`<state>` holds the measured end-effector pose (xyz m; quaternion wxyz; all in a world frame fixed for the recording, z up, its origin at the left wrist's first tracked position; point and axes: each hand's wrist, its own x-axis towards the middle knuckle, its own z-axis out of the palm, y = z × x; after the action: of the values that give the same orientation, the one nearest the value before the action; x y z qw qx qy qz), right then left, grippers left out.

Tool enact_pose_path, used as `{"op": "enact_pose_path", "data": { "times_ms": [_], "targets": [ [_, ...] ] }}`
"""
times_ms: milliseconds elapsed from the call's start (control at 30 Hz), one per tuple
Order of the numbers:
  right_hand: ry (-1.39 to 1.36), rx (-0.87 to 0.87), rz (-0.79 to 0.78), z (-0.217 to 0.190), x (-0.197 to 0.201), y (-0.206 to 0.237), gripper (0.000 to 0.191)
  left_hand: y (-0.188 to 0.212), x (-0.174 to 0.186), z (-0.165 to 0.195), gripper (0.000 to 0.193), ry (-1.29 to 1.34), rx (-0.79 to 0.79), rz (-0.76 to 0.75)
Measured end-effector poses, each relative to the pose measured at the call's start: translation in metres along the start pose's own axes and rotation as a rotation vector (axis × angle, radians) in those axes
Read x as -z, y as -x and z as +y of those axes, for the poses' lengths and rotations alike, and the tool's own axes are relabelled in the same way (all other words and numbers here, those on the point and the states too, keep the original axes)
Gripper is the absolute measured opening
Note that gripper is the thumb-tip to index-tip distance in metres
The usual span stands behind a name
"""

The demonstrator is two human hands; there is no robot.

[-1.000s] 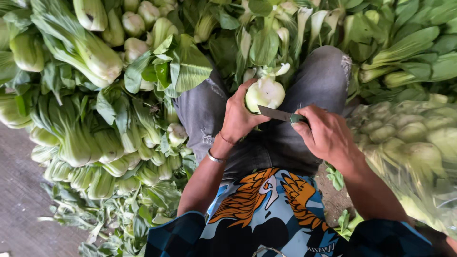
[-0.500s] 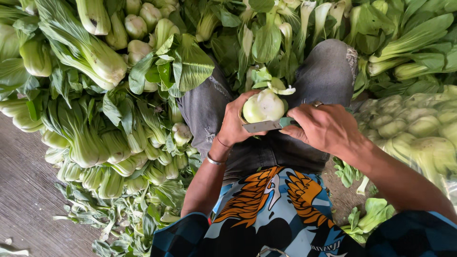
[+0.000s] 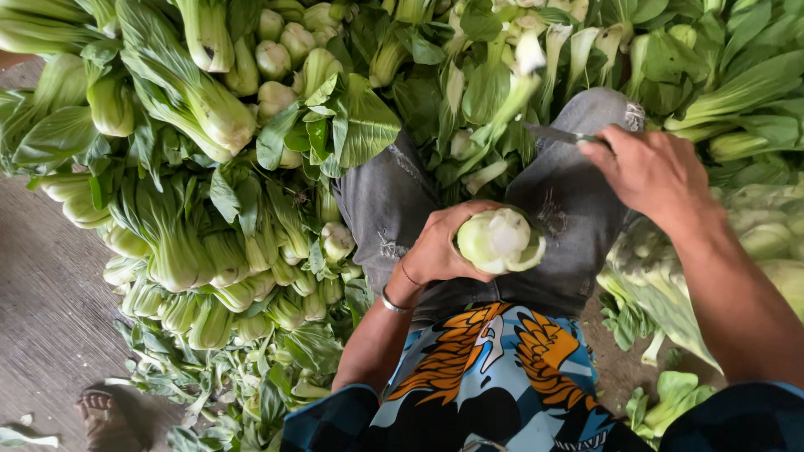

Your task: The person sits on a floor covered with piles of bok choy and uses a small knife to trim the root ends off the leafy vegetables one at a time. Trimmed vegetables are tossed onto a finished pile and some are placed into a plastic bag.

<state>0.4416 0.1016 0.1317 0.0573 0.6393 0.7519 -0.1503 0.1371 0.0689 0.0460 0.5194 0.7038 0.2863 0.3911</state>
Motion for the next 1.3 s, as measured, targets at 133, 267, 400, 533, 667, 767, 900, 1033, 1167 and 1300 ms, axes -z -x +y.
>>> {"op": "enact_pose_path", "data": {
  "times_ms": [133,267,400,533,667,767,900,1033,1167,1300],
  "targets": [
    [-0.249,0.067,0.053,0.018,-0.012,0.006,0.046,-0.009,0.002,-0.003,0.085,-0.074,0.127,0.111],
    [-0.191,0.226,0.03,-0.018,-0.021,0.034,0.039,-0.016,0.011,-0.003,0.083,-0.066,0.174,0.142],
    [-0.195,0.419,0.225,-0.059,0.001,0.046,0.036,-0.017,0.009,-0.001,0.083,-0.138,0.101,0.144],
    [-0.11,0.386,0.235,-0.072,0.023,0.038,0.036,-0.013,0.005,-0.005,0.088,-0.163,0.009,0.182],
    [-0.104,0.288,0.207,-0.065,0.018,0.027,0.036,-0.01,0.005,-0.012,0.088,-0.193,0.058,0.195],
    [-0.09,0.267,0.222,-0.064,0.007,0.018,0.039,-0.01,0.007,-0.019,0.086,-0.188,0.126,0.202],
    [0.01,0.128,0.07,-0.051,0.004,0.004,0.043,0.001,0.01,-0.022,0.089,-0.213,0.028,0.202],
    [0.03,-0.205,0.116,0.007,0.008,-0.012,0.042,0.016,0.015,-0.022,0.094,-0.052,-0.048,0.208],
    [-0.294,0.002,0.182,0.045,-0.022,-0.017,0.044,-0.005,0.033,-0.038,0.081,0.357,0.182,0.392],
    [-0.996,-0.214,-0.068,0.038,-0.05,-0.021,0.044,-0.029,0.041,-0.056,0.092,1.296,0.259,0.458]
  ]
}}
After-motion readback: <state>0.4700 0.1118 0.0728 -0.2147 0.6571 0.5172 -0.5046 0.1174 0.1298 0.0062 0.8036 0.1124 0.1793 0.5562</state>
